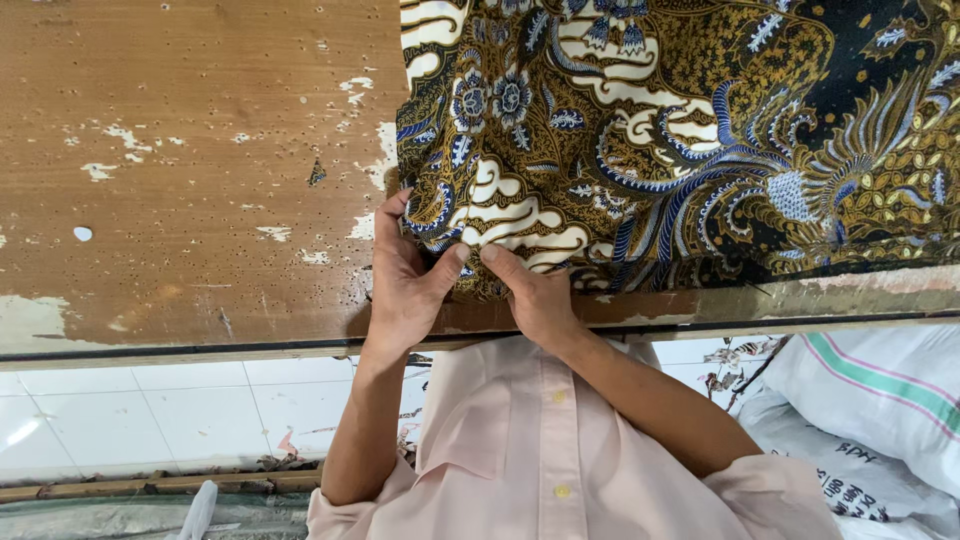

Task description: The person repeatedly folds a large piece of patterned fabric on a wooden table. They align edges, smooth the surface, and fold the fabric in half multiple times, handling it by hand without tools.

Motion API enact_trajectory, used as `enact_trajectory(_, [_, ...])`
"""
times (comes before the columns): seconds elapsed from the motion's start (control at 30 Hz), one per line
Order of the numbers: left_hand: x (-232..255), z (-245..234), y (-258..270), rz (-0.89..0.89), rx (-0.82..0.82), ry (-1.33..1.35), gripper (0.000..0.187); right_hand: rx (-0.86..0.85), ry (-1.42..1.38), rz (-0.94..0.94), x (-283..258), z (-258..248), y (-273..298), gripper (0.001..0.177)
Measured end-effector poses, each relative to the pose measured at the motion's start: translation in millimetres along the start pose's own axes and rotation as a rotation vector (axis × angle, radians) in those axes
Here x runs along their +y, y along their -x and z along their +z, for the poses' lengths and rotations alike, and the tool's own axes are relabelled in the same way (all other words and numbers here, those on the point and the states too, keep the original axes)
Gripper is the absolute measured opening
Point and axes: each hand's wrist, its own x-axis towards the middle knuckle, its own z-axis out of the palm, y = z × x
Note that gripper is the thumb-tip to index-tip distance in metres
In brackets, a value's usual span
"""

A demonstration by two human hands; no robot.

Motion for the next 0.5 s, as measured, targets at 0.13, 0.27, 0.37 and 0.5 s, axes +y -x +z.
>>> enact_trajectory(0.13, [-4.9,-4.1,1.2,-0.004,0.019,0.020,0.064,0.043,-0.276,0.170,0.8,0.1,-1.4,0.018])
enact_trajectory(0.27, [-16.3,-4.2,-0.6,0.029,0.036,-0.044,0.061,0.014,0.095,0.025,16.1,1.3,-0.5,0.017])
enact_trajectory(0.37, [-18.4,2.3,-5.0,0.161,0.085,-0.315,0.059,0.168,-0.180,0.229,30.8,10.7,-7.1,0.016])
enact_trajectory(0.5, [-16.4,16.6,-3.4,0.009,0.274,-0.977,0.068,-0.050,0.789,0.009,44.8,0.7,-4.4,0.017])
